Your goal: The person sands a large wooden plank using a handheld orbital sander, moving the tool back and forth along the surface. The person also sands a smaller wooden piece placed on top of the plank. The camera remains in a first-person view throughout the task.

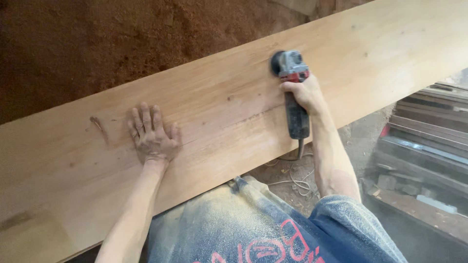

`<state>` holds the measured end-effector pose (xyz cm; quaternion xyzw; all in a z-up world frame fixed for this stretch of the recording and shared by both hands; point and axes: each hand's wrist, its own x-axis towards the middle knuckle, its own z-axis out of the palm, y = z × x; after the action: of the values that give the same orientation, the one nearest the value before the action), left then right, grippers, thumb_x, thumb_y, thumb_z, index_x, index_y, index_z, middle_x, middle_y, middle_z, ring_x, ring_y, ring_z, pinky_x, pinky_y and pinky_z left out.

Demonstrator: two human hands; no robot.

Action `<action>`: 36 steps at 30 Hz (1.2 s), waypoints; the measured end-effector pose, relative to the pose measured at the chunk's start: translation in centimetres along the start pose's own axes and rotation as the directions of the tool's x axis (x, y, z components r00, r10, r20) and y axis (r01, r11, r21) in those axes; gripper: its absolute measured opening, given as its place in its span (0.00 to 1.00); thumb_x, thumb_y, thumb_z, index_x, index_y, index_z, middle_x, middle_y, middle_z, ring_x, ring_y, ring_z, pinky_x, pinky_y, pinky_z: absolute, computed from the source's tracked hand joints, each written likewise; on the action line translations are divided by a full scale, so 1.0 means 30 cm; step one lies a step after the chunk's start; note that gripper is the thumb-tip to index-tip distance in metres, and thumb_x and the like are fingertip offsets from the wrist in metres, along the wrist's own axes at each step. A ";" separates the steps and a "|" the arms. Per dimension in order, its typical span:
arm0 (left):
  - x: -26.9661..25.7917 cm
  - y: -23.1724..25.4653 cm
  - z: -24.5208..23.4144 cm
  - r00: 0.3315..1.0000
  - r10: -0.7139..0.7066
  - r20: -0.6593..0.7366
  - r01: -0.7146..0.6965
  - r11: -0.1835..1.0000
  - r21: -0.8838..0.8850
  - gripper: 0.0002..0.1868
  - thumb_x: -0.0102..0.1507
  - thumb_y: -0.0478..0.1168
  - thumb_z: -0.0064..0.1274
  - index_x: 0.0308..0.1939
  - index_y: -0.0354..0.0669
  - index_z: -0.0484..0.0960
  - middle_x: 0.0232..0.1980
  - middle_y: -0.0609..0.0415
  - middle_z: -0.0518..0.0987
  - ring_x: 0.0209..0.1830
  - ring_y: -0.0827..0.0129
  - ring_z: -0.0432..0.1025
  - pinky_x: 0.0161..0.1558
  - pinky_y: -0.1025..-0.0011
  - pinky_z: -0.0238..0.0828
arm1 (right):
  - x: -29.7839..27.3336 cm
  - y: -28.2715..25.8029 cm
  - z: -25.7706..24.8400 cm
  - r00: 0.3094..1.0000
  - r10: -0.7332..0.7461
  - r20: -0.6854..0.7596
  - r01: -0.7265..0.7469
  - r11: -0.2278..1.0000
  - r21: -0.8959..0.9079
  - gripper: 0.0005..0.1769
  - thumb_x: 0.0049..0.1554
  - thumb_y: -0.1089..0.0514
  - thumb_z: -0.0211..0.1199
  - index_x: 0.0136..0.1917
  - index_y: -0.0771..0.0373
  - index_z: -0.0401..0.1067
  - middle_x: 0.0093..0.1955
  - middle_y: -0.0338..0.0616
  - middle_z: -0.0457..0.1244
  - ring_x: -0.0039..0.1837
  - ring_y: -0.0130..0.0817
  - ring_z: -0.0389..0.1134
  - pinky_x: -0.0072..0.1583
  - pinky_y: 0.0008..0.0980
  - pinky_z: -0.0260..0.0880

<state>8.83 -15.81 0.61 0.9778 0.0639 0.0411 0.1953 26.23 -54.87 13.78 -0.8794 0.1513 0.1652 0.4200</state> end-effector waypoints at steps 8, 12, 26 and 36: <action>0.014 -0.002 -0.012 0.983 0.174 0.056 -0.173 0.985 -0.022 0.39 0.62 0.54 0.55 0.75 0.42 0.68 0.83 0.45 0.56 0.85 0.46 0.45 0.80 0.43 0.37 | -0.155 -0.304 0.418 0.969 0.033 0.243 0.066 0.919 -0.389 0.42 0.38 0.42 0.73 0.63 0.59 0.67 0.56 0.55 0.69 0.61 0.51 0.70 0.61 0.43 0.69; 0.013 0.002 -0.020 0.985 0.162 0.052 -0.160 0.986 -0.036 0.39 0.62 0.54 0.54 0.75 0.42 0.69 0.83 0.45 0.58 0.84 0.46 0.46 0.80 0.45 0.37 | -0.121 -0.309 0.379 0.971 0.045 0.237 0.063 0.901 -0.429 0.44 0.39 0.42 0.74 0.64 0.60 0.66 0.58 0.56 0.68 0.62 0.52 0.69 0.61 0.44 0.69; 0.017 0.010 -0.012 0.989 0.145 0.022 -0.144 0.989 -0.020 0.36 0.63 0.54 0.55 0.72 0.43 0.72 0.82 0.47 0.60 0.84 0.48 0.47 0.80 0.46 0.38 | 0.210 -0.050 -0.126 0.994 0.110 -0.013 -0.109 0.994 0.022 0.23 0.40 0.56 0.74 0.51 0.60 0.76 0.43 0.36 0.68 0.45 0.28 0.69 0.49 0.33 0.71; 0.006 0.015 -0.032 0.989 0.148 -0.001 -0.148 0.989 -0.028 0.35 0.63 0.53 0.55 0.73 0.44 0.72 0.81 0.48 0.62 0.83 0.49 0.51 0.80 0.48 0.42 | 0.004 -0.395 0.409 0.944 -0.017 0.329 0.165 0.888 -0.429 0.45 0.40 0.39 0.74 0.66 0.58 0.66 0.58 0.55 0.69 0.62 0.51 0.69 0.63 0.43 0.68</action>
<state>8.95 -15.82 1.69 0.9770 -0.0096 0.0559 0.2054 29.13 -38.08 14.61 -0.9207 -0.0024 0.3145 0.2309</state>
